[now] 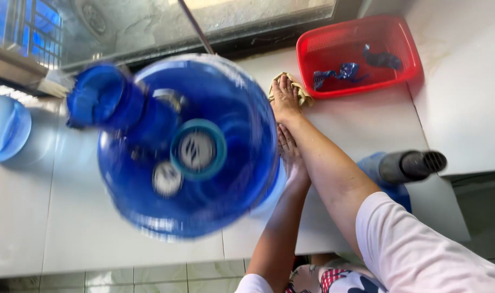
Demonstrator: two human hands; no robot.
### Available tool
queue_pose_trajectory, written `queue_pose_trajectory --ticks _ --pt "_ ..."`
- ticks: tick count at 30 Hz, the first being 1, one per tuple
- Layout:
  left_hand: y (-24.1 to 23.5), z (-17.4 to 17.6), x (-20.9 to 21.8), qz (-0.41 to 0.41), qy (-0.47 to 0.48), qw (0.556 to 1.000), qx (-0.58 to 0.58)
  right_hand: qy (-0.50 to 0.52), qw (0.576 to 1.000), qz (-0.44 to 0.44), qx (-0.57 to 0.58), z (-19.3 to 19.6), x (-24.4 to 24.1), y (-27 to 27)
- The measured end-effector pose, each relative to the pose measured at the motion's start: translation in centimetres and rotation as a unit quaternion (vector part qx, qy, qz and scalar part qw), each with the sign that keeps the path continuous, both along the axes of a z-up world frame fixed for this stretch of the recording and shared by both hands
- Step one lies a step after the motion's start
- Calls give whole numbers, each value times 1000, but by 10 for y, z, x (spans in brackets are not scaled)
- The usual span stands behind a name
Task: Cleaning a surface, filling a large water jug, and sealing the cap using a heat gun.
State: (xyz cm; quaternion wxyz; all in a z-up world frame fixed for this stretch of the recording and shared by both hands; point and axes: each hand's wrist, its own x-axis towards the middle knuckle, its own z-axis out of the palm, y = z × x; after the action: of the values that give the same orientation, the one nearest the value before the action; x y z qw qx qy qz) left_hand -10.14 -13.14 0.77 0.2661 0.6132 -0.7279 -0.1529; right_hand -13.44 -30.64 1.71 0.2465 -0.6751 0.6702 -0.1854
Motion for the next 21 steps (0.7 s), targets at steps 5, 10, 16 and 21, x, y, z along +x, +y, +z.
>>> queue_pose_trajectory --ticks 5,10,16,21 --pt "-64 7 -10 -12 91 995 34 21 997 -44 -54 -44 6 -90" --pt "-68 24 -1 0 196 977 88 -75 991 36 -103 -36 22 -112" --pt "-26 68 -5 2 316 938 142 -218 974 55 -1 -10 37 -75" --pt "31 106 6 -2 401 896 189 -313 934 135 -108 -18 46 -17"
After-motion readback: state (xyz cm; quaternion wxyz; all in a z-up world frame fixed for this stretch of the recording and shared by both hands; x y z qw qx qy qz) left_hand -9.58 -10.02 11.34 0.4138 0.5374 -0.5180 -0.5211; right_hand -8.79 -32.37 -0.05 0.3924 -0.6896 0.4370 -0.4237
